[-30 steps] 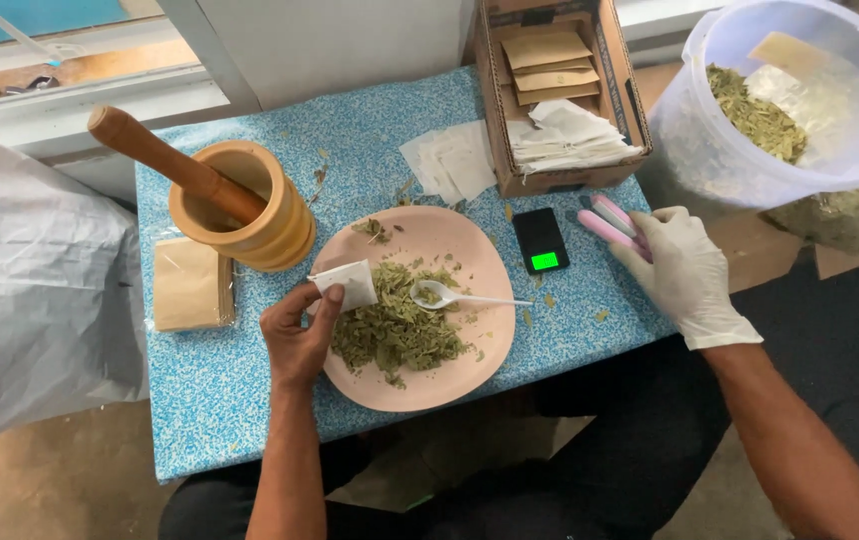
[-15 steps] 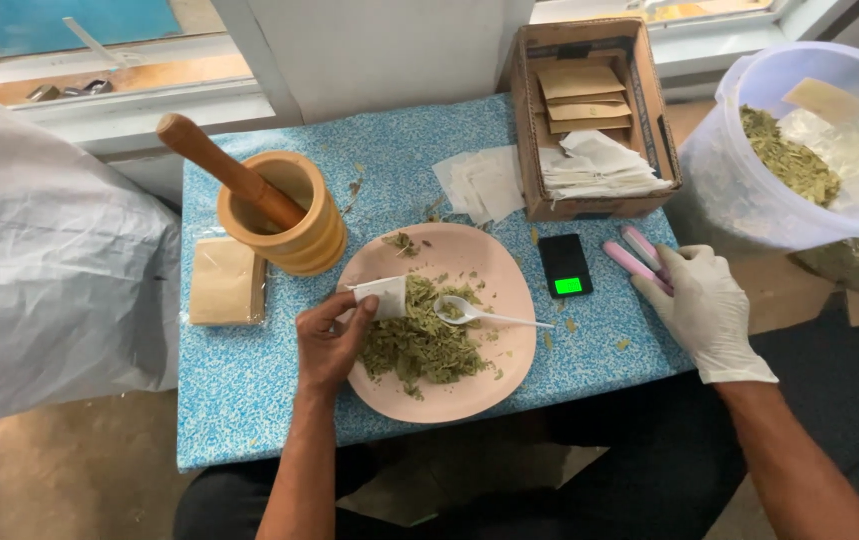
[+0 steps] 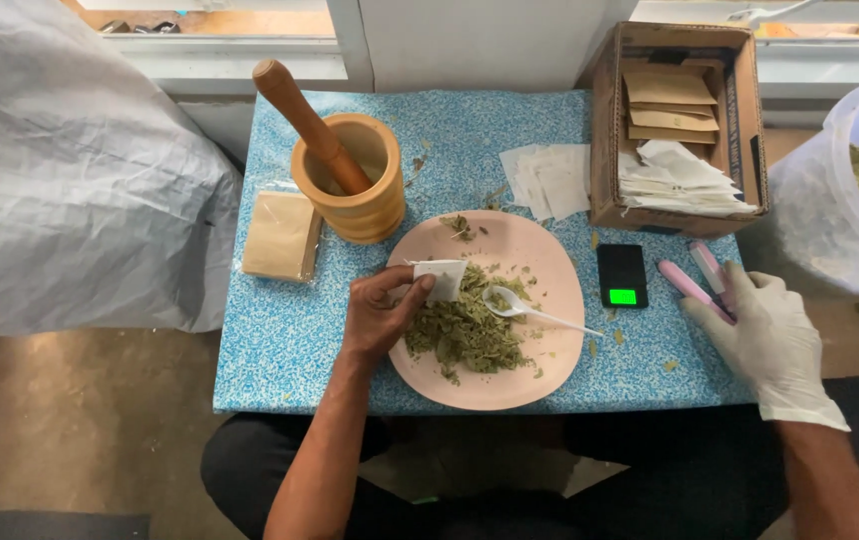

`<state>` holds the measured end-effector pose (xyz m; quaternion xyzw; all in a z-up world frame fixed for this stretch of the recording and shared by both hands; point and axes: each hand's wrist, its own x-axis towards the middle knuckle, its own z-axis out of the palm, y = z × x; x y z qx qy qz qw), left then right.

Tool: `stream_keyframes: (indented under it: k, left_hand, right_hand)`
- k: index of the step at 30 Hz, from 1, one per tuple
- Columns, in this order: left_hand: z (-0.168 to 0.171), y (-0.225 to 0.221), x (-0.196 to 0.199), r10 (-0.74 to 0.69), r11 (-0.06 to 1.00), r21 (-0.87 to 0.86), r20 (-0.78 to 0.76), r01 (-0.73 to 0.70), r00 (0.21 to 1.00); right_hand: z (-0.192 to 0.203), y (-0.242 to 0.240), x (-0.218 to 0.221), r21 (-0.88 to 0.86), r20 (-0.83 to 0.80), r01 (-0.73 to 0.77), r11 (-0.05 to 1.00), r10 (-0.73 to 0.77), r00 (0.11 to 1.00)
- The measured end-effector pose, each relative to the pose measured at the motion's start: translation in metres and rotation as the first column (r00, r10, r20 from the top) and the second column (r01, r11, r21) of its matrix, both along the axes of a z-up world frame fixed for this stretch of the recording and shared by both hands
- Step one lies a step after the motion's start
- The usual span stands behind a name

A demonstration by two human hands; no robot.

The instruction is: Filling small tea bags with loose tea, weighing them on a digital scale, and sealing them with a heat sealer.

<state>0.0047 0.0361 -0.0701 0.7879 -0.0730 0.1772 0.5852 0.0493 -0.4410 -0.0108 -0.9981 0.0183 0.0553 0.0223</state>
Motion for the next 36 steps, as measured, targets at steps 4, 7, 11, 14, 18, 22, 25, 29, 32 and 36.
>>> stream_keyframes:
  k: [4, 7, 11, 14, 18, 22, 25, 29, 32, 36]
  left_hand:
    - [0.005, 0.001, 0.000, -0.019, 1.000, 0.016, 0.010, 0.019, 1.000]
    - [0.009, 0.000, 0.000, -0.048, 0.998, 0.032, 0.035, 0.046, 0.998]
    - [0.008, 0.001, 0.001, -0.064, 0.996, 0.058, 0.037, 0.061, 0.997]
    - [0.007, 0.001, 0.001, -0.078, 0.995, 0.071, 0.049, 0.074, 0.996]
    - [0.004, 0.001, 0.003, -0.123, 0.989, 0.094, 0.118, 0.113, 0.985]
    - [0.003, -0.001, 0.004, -0.152, 0.987, 0.074, 0.148, 0.143, 0.977]
    - [0.007, -0.008, 0.002, -0.017, 0.996, -0.080, 0.199, 0.033, 0.980]
    - [0.013, -0.005, 0.001, -0.034, 0.996, -0.071, 0.194, 0.049, 0.980]
    - [0.014, -0.007, 0.003, -0.029, 0.998, -0.056, 0.201, 0.041, 0.979]
    - [0.009, -0.005, 0.002, -0.025, 0.996, -0.075, 0.215, 0.042, 0.976]
  right_hand:
    - [0.003, 0.003, -0.003, -0.215, 0.187, 0.002, 0.977, 0.039, 0.982]
    - [0.016, 0.024, -0.006, 0.021, 0.434, -0.153, 0.988, 0.129, 0.891]
    - [0.072, 0.102, -0.002, 0.308, 0.481, -0.583, 0.752, 0.406, 0.777]
    - [0.089, 0.151, 0.008, 0.384, 0.458, -0.755, 0.532, 0.600, 0.656]
    - [0.081, 0.207, 0.025, 0.245, 0.474, -0.926, 0.289, 0.797, 0.374]
    - [0.075, 0.256, 0.031, 0.178, 0.516, -0.974, 0.136, 0.831, 0.210]
    - [0.053, 0.271, 0.036, 0.159, 0.407, -0.945, 0.287, 0.852, 0.328]
    - [0.037, 0.275, 0.047, 0.265, 0.398, -0.924, 0.277, 0.841, 0.366]
    - [0.032, 0.277, 0.048, 0.327, 0.380, -0.902, 0.283, 0.834, 0.400]
    - [0.033, 0.277, 0.051, 0.339, 0.316, -0.890, 0.304, 0.855, 0.412]
